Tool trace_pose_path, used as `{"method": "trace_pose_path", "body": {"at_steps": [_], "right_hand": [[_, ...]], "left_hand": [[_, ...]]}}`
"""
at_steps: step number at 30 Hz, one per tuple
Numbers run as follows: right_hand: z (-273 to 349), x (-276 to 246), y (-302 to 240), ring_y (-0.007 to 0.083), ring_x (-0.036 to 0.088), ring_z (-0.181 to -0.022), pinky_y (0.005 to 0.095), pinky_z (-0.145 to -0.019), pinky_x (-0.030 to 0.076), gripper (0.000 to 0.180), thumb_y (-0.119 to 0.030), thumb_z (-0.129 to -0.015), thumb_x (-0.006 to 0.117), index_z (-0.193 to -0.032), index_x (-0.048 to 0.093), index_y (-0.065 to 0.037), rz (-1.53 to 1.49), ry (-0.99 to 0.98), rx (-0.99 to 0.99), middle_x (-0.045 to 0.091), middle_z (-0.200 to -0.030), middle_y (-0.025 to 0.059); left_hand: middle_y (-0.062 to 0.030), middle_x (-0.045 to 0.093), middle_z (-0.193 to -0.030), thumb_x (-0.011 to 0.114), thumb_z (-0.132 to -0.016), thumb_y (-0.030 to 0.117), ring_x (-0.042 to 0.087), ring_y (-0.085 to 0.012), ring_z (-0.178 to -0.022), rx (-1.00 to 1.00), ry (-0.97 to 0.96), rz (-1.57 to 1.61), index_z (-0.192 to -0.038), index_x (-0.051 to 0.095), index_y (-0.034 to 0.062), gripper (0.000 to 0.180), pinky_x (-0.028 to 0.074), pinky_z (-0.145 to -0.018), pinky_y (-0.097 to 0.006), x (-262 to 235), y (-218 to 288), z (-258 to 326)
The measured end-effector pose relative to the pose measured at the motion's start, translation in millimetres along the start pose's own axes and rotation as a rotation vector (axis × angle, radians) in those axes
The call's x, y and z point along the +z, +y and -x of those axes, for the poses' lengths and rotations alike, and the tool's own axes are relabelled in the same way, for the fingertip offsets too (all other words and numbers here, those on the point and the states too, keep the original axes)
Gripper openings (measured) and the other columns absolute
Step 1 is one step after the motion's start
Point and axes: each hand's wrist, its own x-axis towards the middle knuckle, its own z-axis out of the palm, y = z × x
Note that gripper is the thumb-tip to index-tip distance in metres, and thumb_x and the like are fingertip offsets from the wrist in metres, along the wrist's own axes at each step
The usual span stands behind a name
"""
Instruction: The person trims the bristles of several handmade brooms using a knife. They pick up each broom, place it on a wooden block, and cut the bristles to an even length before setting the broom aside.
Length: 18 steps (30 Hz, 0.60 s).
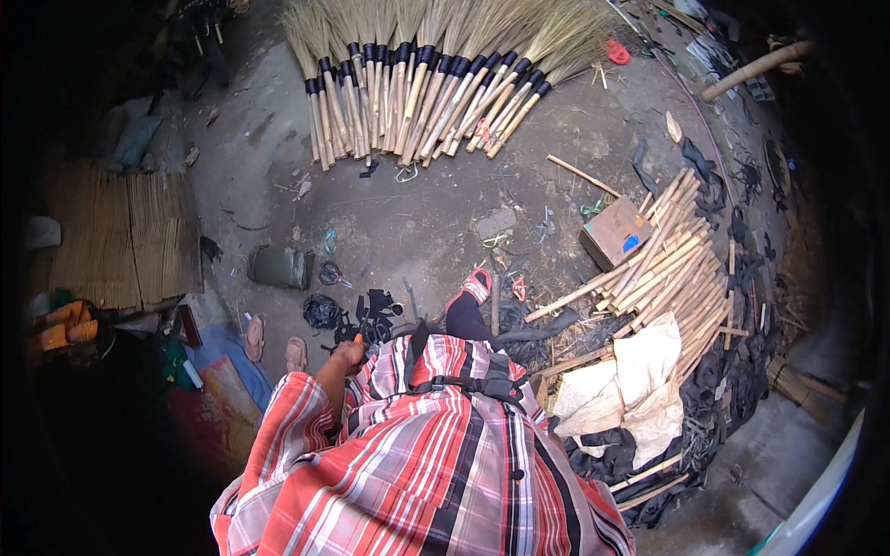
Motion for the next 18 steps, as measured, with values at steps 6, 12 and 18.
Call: {"method": "trace_pose_path", "body": {"at_steps": [6, 12, 18], "right_hand": [[-2, -69, -53, 0.0209, 0.064, -0.071, 0.0389, -0.065, 0.050, 0.059, -0.055, -0.095, 0.057, -0.103, 0.072, 0.001, 0.100, -0.015, -0.062, 0.070, -0.084, 0.0093], [4, -125, -105, 0.0229, 0.062, -0.070, 0.0405, -0.064, 0.048, 0.063, -0.058, -0.095, 0.056, -0.099, 0.070, 0.003, -0.008, -0.014, -0.176, 0.068, -0.083, 0.0115], [-5, -158, -182, 0.0322, 0.072, -0.095, 0.0461, -0.083, 0.053, 0.077, -0.058, -0.099, 0.048, -0.116, 0.067, 0.014, -0.028, 0.153, -0.045, 0.074, -0.106, 0.0243]], "left_hand": [[-0.0111, 0.067, -0.079, 0.069, -0.095, 0.035, 0.063, -0.0214, -0.059, 0.137, 0.019, -0.319, -0.103, 0.069, -0.0058, 0.041, 0.048, -0.049, -0.041, 76, 92, 66], [-0.0086, 0.065, -0.073, 0.070, -0.094, 0.037, 0.060, -0.0209, -0.055, 0.188, 0.021, -0.278, -0.089, 0.070, -0.0029, 0.040, 0.048, -0.048, -0.042, 143, 175, 112], [-0.0205, 0.072, -0.116, 0.058, -0.101, 0.011, 0.074, -0.0289, -0.098, 0.188, -0.009, -0.372, -0.129, 0.065, -0.0080, 0.034, 0.061, -0.077, -0.043, 179, 218, 82]]}}
